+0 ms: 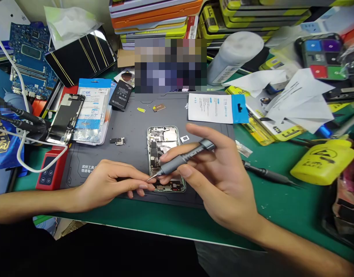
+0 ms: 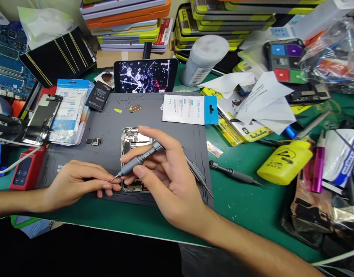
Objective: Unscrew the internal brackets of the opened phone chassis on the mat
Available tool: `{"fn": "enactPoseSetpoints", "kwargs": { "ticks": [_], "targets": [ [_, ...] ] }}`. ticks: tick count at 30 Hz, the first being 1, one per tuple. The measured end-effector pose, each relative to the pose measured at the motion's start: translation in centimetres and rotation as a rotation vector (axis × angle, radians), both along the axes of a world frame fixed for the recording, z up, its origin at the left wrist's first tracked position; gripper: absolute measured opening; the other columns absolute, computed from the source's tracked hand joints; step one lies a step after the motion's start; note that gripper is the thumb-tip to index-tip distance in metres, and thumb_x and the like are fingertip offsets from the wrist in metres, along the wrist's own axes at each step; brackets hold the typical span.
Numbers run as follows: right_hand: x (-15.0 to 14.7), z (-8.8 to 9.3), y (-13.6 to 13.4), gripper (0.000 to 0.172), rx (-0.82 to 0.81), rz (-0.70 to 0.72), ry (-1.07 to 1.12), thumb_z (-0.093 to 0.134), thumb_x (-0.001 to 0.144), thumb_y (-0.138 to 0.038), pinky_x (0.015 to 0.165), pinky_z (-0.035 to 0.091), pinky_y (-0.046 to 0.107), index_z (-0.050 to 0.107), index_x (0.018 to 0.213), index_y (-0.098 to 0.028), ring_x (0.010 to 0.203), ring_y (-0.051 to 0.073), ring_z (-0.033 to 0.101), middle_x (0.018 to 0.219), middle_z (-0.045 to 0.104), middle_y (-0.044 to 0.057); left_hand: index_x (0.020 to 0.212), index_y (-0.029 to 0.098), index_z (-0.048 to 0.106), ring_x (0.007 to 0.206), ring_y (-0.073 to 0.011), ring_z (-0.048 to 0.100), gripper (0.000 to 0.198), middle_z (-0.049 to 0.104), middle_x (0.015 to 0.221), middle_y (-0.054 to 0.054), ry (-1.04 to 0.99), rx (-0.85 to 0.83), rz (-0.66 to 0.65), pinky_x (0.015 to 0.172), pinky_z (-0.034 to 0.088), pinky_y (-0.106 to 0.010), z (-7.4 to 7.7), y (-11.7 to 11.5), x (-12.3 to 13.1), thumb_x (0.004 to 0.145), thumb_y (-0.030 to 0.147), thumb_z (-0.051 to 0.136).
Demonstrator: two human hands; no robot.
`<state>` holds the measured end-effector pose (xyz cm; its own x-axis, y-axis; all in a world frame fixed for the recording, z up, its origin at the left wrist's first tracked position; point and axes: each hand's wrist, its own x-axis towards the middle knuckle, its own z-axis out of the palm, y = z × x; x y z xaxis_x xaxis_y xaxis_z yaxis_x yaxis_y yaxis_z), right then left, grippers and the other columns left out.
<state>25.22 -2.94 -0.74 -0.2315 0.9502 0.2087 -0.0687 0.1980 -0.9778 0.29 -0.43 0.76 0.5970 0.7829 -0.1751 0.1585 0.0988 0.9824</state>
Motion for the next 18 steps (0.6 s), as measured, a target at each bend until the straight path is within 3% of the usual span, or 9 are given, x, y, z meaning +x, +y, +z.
{"fn": "enactPoseSetpoints", "kwargs": {
  "ticks": [6,11,18],
  "targets": [
    [0.07,0.03,0.25,0.049,-0.076,0.004,0.097,0.058,0.11,-0.02,0.077,0.075,0.03,0.046,0.154,-0.037,0.08,0.014,0.081,0.117,0.078,0.002,0.113,0.017,0.088,0.072,-0.0143,0.082,0.017,0.087,0.101,-0.009,0.003,-0.009,-0.006,0.063,0.069,-0.018,0.0,0.0,-0.05,0.104,0.027,0.078],
    [-0.2,0.2,0.17,0.045,-0.205,-0.012,0.149,0.061,0.11,-0.025,0.079,0.075,0.031,0.047,0.151,-0.038,0.081,0.014,0.082,0.114,0.077,0.002,0.109,0.019,0.089,0.075,-0.0125,0.081,0.013,0.087,0.101,-0.008,-0.019,-0.091,0.01,0.065,0.067,-0.016,0.11,0.03,-0.05,0.102,0.021,0.079],
    [-0.14,-0.07,0.25,0.046,-0.179,0.018,0.164,0.06,0.11,-0.024,0.079,0.075,0.032,0.049,0.151,-0.042,0.081,0.014,0.082,0.115,0.078,0.0,0.108,0.019,0.089,0.074,-0.0102,0.08,0.015,0.088,0.102,-0.007,-0.02,-0.07,0.007,0.065,0.065,-0.013,0.2,-0.08,0.05,0.101,0.014,0.076]
  ]
}}
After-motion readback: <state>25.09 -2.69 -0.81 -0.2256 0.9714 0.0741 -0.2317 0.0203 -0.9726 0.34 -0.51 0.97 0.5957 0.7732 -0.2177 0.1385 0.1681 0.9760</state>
